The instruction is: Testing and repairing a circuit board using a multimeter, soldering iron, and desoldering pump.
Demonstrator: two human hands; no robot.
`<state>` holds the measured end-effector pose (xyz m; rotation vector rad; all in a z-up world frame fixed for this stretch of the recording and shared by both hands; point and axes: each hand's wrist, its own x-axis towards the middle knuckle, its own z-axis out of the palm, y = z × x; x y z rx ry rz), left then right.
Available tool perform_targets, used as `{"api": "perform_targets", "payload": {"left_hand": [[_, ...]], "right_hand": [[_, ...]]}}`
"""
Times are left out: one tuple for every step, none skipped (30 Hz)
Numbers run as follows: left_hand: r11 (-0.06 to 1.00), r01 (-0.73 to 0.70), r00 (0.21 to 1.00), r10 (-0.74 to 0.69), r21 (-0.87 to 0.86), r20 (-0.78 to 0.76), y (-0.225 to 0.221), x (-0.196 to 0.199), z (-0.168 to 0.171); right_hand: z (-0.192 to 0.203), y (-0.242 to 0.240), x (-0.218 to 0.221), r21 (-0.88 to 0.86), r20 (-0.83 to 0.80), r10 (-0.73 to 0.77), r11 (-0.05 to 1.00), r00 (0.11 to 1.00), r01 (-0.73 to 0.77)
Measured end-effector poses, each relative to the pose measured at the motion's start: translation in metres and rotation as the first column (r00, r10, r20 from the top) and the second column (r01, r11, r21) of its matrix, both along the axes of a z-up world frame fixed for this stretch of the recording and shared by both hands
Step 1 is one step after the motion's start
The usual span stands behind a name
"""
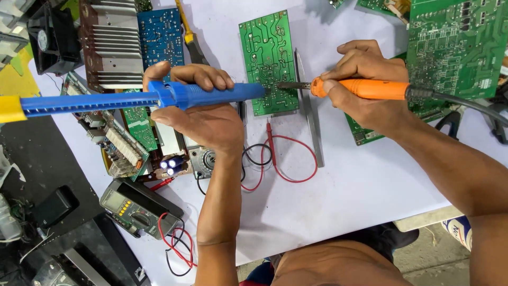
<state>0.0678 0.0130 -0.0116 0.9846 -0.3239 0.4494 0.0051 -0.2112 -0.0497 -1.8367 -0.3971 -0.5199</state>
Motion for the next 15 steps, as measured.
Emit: {"api": "perform_targets", "payload": {"left_hand": [[1.000,-0.004,1.000,0.004,-0.006,0.010,-0.002,0.001,-0.003],[1.000,-0.007,1.000,0.007,-0.011,0.021,-0.004,0.002,-0.005],[1.000,-0.006,1.000,0.006,-0.010,0.021,-0.005,0.003,-0.006],[1.000,0.008,1.000,-0.007,-0.026,0.027,-0.006,0.004,-0.008],[0.999,0.022,0.999,-0.020,-0.042,0.033,-0.008,0.005,-0.009],[0.999,0.025,0.999,-0.023,-0.043,0.032,-0.010,0.005,-0.007],[0.999,0.028,0.999,-0.027,-0.030,0.039,-0.012,0.005,-0.005],[0.999,0.028,0.998,-0.028,-0.017,0.049,-0.013,0.005,-0.003],[0.999,0.029,0.998,-0.028,-0.017,0.051,-0.014,0.005,-0.002],[1.000,0.019,0.998,-0.019,-0.001,0.064,-0.014,0.004,-0.002],[1.000,0.009,0.997,-0.010,0.014,0.078,-0.014,0.003,-0.001],[1.000,0.012,0.997,-0.013,0.010,0.081,-0.009,0.003,0.000],[0.999,0.013,0.997,-0.016,0.040,0.078,-0.004,0.002,0.001],[0.998,0.018,0.997,-0.023,0.065,0.076,-0.001,0.003,0.002],[0.998,0.026,0.996,-0.031,0.058,0.079,0.008,0.001,0.009]], "right_hand": [[-0.001,0.000,0.000,-0.003,-0.021,0.004,1.000,1.000,-0.004],[-0.002,0.001,0.001,-0.006,-0.041,0.006,1.000,0.999,-0.006],[-0.002,0.001,0.001,-0.005,-0.041,0.005,1.000,0.999,-0.005],[-0.002,0.001,0.001,-0.011,-0.025,0.003,1.000,1.000,-0.004],[-0.002,0.001,0.001,-0.017,-0.008,0.002,1.000,1.000,-0.002],[-0.002,0.001,0.001,-0.017,-0.010,-0.001,1.000,1.000,0.001],[-0.002,0.002,0.001,-0.021,0.001,-0.003,1.000,1.000,0.003],[-0.002,0.002,0.002,-0.025,0.014,-0.001,1.000,1.000,0.002],[-0.002,0.001,0.002,-0.025,0.016,-0.002,1.000,1.000,0.002],[-0.002,0.001,0.002,-0.021,0.013,-0.001,1.000,1.000,0.002],[-0.003,0.000,0.002,-0.017,0.010,0.000,1.000,1.000,0.001],[0.000,0.000,0.001,-0.020,0.013,-0.004,1.000,1.000,0.004],[0.004,-0.001,0.000,0.009,0.035,-0.034,0.999,0.999,0.034],[0.007,-0.003,-0.001,0.035,0.057,-0.069,0.997,0.996,0.067],[0.008,-0.012,0.001,0.027,0.061,-0.077,0.997,0.995,0.075]]}}
